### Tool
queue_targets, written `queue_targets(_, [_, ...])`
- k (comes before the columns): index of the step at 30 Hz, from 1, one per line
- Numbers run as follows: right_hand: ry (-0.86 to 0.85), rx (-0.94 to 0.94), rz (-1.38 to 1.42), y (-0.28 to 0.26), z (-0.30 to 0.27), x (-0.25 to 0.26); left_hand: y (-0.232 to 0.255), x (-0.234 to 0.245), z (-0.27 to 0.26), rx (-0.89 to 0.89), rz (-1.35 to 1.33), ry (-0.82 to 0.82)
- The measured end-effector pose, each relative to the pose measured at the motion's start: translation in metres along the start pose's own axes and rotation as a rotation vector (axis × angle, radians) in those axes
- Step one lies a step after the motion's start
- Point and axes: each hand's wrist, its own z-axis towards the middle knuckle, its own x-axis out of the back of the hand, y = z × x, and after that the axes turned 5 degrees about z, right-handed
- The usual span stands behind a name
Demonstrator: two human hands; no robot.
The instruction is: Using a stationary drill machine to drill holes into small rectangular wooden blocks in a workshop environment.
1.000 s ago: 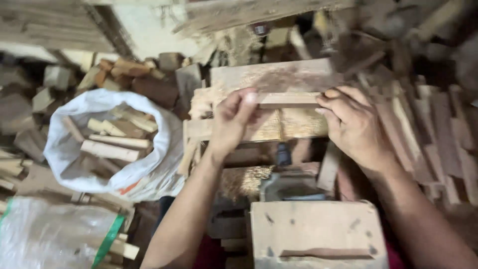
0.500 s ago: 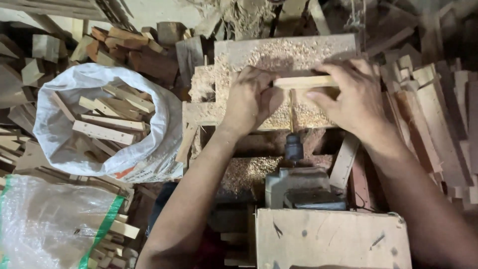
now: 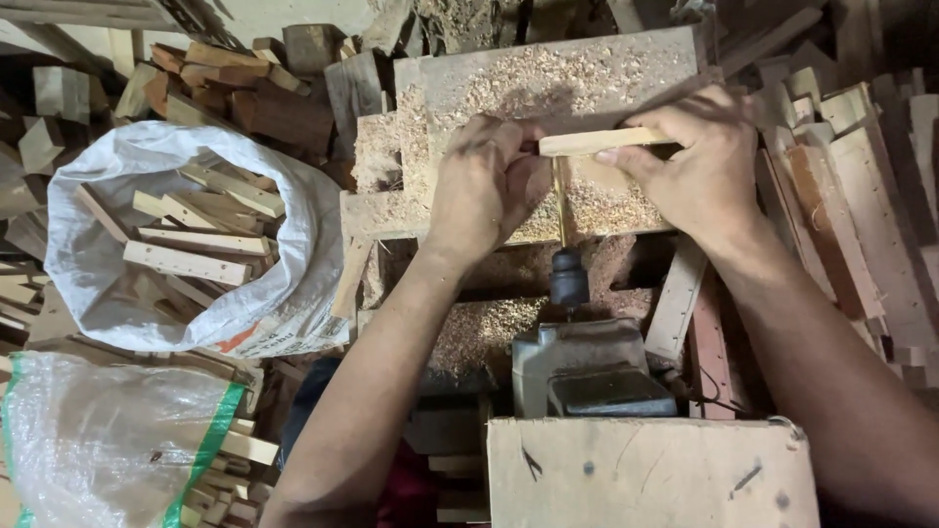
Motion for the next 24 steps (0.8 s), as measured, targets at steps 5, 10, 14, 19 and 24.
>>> queue_targets(5, [0.026,0.021,-0.011,0.008,-0.002,-0.006,-0.006,-0.003,-0.003,-0.014,0.02,-0.023])
queue_targets(10, [0.04,0.01,-0.029,0.009,-0.006,-0.008,-0.01,-0.006,-0.006,-0.027,0.057,-0.041])
queue_targets(14, [0.019,0.032,-0.013,0.003,-0.003,-0.004,-0.009,-0.005,-0.006,-0.039,0.016,-0.029])
queue_targets(19, [0.008,0.074,-0.197,0.002,-0.004,-0.009,-0.005,0.0,-0.005,0.005,0.047,-0.108])
queue_targets(24, [0.03,0.03,-0.079,0.002,-0.006,-0.011,0.004,0.009,-0.004,0.018,0.055,-0.142])
